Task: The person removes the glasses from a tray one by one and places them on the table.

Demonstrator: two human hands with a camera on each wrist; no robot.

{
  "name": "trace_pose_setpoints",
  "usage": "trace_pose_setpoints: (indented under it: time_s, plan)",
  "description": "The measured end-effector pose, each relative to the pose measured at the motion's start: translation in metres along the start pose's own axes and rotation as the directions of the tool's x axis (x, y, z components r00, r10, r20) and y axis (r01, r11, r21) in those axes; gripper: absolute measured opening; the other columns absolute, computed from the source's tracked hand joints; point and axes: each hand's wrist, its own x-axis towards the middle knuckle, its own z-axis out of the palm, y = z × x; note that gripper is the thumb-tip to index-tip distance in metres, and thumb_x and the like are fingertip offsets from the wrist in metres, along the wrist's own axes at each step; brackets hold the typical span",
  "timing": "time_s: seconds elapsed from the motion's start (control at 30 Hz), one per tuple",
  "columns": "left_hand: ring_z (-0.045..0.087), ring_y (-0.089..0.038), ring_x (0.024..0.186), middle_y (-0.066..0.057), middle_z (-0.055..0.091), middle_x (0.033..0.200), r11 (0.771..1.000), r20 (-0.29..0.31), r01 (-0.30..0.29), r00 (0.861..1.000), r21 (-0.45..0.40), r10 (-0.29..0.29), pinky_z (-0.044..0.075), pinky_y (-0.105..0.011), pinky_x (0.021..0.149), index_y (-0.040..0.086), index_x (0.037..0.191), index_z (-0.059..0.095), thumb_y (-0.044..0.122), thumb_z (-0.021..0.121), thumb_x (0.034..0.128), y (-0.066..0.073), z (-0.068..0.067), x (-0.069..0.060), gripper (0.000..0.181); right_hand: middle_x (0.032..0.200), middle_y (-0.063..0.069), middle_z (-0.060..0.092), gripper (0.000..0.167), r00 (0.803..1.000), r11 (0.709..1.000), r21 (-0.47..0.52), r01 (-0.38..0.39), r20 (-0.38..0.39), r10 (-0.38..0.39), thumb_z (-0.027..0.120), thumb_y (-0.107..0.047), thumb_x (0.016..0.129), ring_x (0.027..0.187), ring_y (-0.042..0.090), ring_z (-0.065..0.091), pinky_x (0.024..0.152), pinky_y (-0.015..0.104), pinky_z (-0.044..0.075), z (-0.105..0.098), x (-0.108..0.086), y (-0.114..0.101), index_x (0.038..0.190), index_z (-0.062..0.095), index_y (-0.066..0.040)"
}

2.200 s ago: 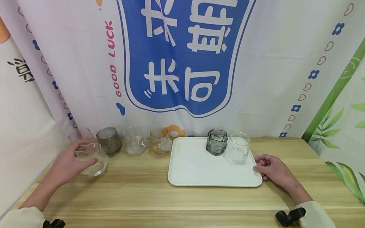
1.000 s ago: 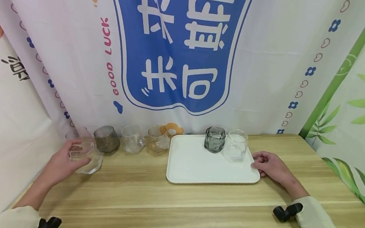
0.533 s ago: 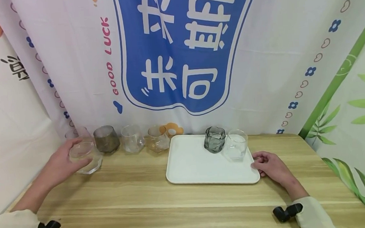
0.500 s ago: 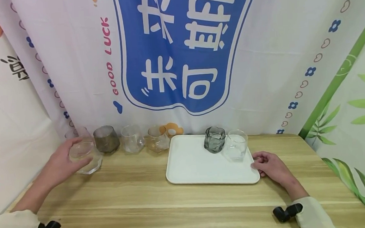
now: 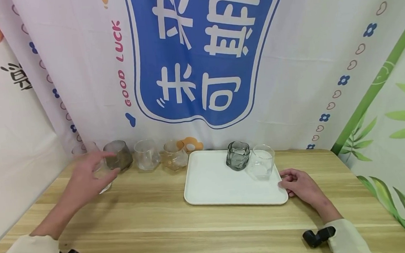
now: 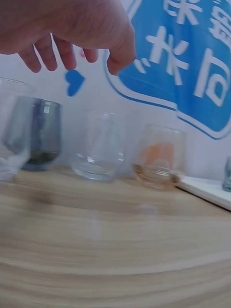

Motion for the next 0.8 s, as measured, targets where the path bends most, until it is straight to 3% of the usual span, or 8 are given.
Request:
trace_pose_setpoints:
  time_s: [0.17,0.33,0.47,0.8]
  plan:
    - [0.055,-0.041,0.123,-0.019,0.064,0.128,0.999,0.014,-0.038,0.999,-0.037,0.038,0.044,-0.060,0.101,0.000,0.127,0.064,0.013,0.075,0.0926,0.016,0.018,0.003,0.039,0.096,0.010,0.064,0.050,1.000,1.000,-0.006,0.001,0.001,-0.001,0.075,-0.017,0.095,0.073,0.016,0.061,0.061,0.028,0.056,0.001,0.001,-0.001,0.132,0.056,0.011]
    - [0.062,-0.033,0.113,-0.016,0.067,0.125,0.993,0.032,-0.104,0.994,-0.062,0.106,0.053,-0.053,0.090,0.000,0.127,0.064,0.011,0.076,0.0909,0.033,0.038,0.005,0.040,0.095,0.010,0.064,0.050,1.000,1.000,0.003,0.010,0.000,-0.010,0.075,-0.016,0.095,0.072,0.016,0.061,0.061,0.028,0.055,0.000,0.003,-0.001,0.132,0.056,0.011]
    - [0.063,-0.030,0.112,-0.012,0.068,0.123,0.980,0.055,-0.150,0.986,-0.130,0.159,0.056,-0.047,0.085,0.001,0.127,0.065,0.009,0.076,0.0903,0.046,0.058,0.009,0.039,0.095,0.010,0.064,0.051,1.000,1.000,0.009,0.013,0.004,-0.013,0.075,-0.017,0.095,0.072,0.016,0.060,0.061,0.028,0.056,-0.001,0.003,-0.001,0.132,0.055,0.011]
    - [0.063,-0.022,0.108,-0.009,0.069,0.120,0.953,0.125,-0.176,0.969,-0.245,0.211,0.057,-0.040,0.082,0.003,0.125,0.067,0.013,0.079,0.0882,0.094,0.116,0.026,0.040,0.096,0.009,0.064,0.052,1.000,1.000,-0.013,0.008,0.003,-0.008,0.074,-0.018,0.096,0.072,0.016,0.060,0.060,0.027,0.055,-0.002,0.000,0.001,0.134,0.055,0.011]
